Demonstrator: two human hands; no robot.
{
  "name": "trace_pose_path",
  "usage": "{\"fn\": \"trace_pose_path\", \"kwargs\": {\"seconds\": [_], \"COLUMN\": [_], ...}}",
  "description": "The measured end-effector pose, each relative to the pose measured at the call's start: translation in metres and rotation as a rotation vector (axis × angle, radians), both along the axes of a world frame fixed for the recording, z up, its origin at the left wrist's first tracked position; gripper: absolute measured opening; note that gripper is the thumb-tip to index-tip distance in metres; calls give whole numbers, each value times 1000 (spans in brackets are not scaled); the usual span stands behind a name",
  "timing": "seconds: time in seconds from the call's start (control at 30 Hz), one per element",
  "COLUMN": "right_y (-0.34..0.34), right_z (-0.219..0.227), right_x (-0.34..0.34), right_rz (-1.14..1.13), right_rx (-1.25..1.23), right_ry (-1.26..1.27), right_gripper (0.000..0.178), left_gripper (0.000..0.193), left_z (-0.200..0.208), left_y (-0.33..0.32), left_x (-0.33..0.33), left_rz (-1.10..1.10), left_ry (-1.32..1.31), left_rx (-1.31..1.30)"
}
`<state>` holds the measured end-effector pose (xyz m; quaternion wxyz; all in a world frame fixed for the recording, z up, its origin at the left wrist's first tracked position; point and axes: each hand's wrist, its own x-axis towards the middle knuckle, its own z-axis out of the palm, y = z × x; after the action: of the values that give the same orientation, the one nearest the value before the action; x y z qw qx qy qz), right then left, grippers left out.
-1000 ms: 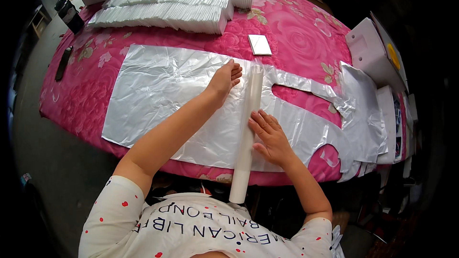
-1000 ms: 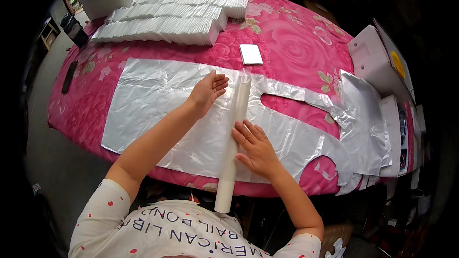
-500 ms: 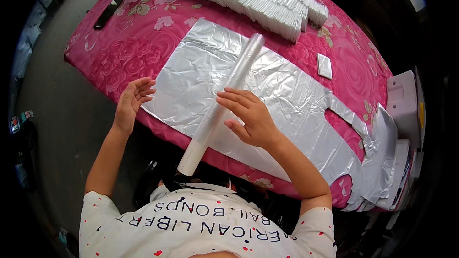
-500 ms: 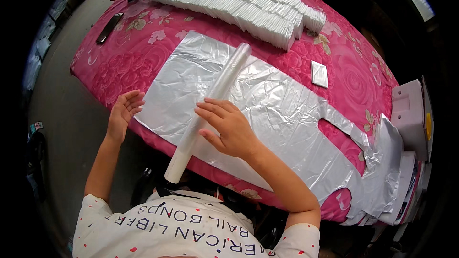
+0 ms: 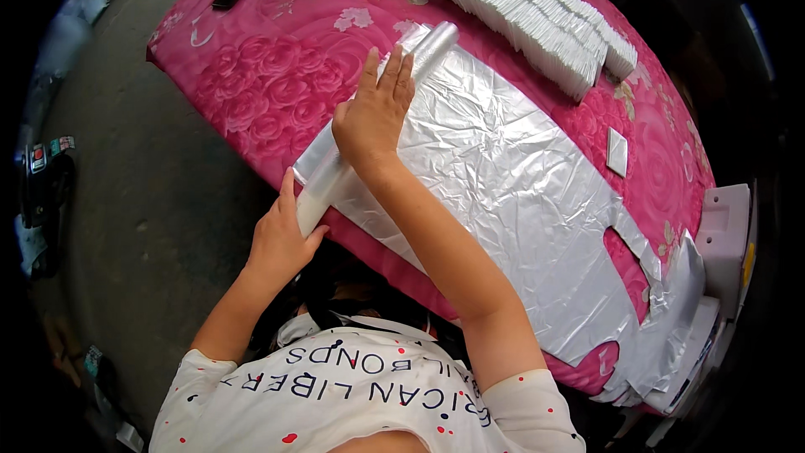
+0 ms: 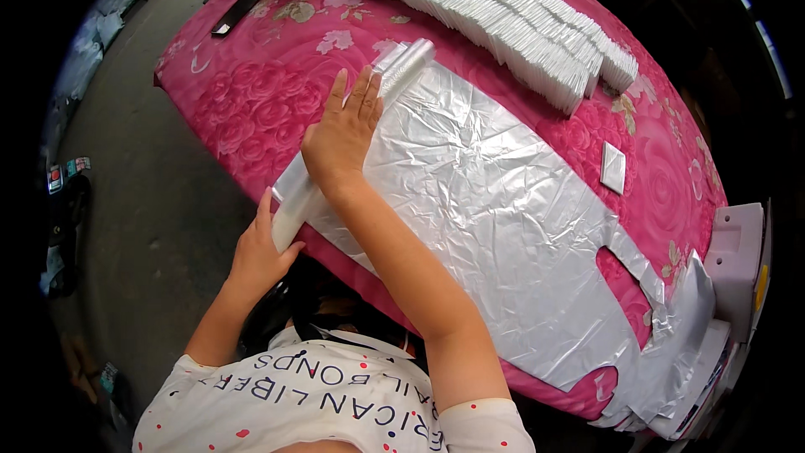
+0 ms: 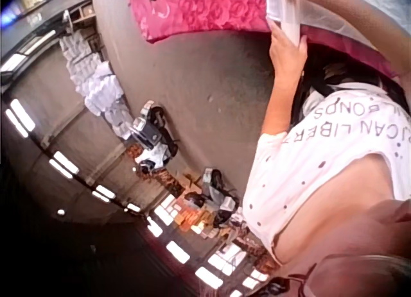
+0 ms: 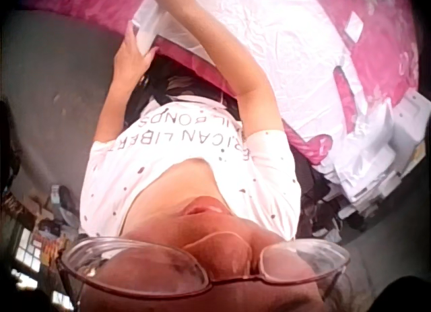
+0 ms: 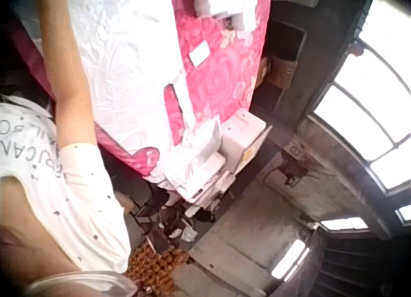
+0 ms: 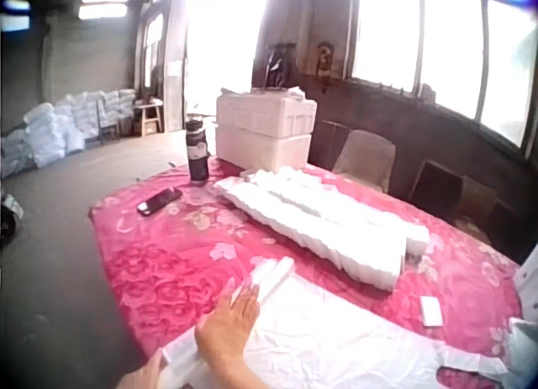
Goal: The person wraps small white rectangular items in clear plastic film. They unroll the film, place an item on it, fold the film around the item, and set the wrapped unit aside. The person repeats this process for multiple items on a pink floral tablecloth.
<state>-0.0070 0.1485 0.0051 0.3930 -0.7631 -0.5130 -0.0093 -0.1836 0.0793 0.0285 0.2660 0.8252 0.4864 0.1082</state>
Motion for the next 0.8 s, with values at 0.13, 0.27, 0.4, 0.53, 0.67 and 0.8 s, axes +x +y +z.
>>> {"fn": "trace_pose_path", "kwargs": {"seconds": [0.13, 0.27, 0.4, 0.53, 0.67, 0.8], "right_y": [-14, -51, -83, -122, -145, -169], "right_z": [4, 27, 52, 56, 31, 17], "right_x": [8, 47, 63, 78, 68, 94], "right_rz": [-74, 380, 439, 81, 2, -70], "right_rx": [266, 326, 609, 460, 474, 478], "right_ry": [640, 1814, 1880, 1582, 1405, 1581], "right_gripper": [81, 72, 57, 53, 50, 57], "left_gripper": [92, 87, 99, 69, 49, 49], "left_z": [6, 10, 2, 1, -4, -1], "left_y": [-5, -20, -26, -20, -38, -39], "left_x": [-6, 5, 23, 39, 56, 48], "left_rz": [-80, -205, -606, -366, -204, -219], "left_ry": [-315, -865, -1149, -661, -476, -256], "left_rx": [-359, -1306, -2213, -1568, -1108, -1366]}}
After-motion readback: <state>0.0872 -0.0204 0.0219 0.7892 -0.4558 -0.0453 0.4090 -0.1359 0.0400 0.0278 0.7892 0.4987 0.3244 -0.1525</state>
